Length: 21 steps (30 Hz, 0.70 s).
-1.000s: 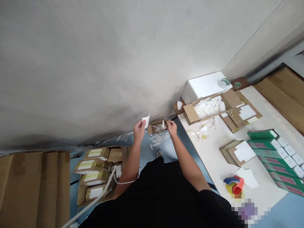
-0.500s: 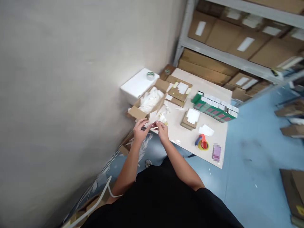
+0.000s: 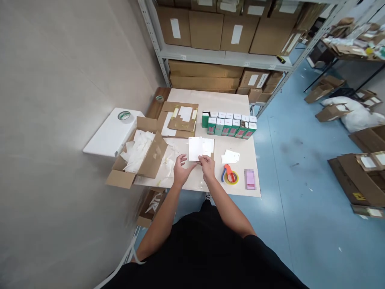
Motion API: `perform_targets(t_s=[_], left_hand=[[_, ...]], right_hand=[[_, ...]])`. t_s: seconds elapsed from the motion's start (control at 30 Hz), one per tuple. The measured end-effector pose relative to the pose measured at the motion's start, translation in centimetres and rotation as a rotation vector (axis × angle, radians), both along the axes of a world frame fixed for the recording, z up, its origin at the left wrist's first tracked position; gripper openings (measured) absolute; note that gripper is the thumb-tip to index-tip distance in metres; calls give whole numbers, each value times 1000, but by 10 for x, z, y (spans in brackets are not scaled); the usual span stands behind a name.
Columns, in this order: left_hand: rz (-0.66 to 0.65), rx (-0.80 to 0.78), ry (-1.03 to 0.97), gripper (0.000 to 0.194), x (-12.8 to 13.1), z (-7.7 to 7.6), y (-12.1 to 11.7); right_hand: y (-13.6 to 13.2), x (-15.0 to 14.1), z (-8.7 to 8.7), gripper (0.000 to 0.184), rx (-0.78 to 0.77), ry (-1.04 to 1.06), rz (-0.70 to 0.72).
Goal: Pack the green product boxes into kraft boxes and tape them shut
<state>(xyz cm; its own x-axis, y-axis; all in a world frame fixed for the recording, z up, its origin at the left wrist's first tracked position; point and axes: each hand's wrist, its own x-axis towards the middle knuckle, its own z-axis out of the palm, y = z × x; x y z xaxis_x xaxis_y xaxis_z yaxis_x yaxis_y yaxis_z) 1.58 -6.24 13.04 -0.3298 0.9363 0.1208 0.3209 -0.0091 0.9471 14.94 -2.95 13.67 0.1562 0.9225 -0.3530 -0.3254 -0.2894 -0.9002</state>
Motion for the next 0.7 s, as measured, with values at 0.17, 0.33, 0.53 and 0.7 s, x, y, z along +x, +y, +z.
perform_targets(t_s=[0.17,0.33,0.53,0.7], left_hand=[[29,-142,-300,37,11,-32,41],[3,-240,-280,32,22,-58,70],[-21,-386,-114,16,47,-99,93],[-29,-482,-47,13,59,-132,103]], right_hand=[[26,23,-27,39,-73,32,36],[41,41,-60,41,-113,-80,-12],[57,64,-98,40,-235,-328,53],[67,72,-118,46,-271,-558,59]])
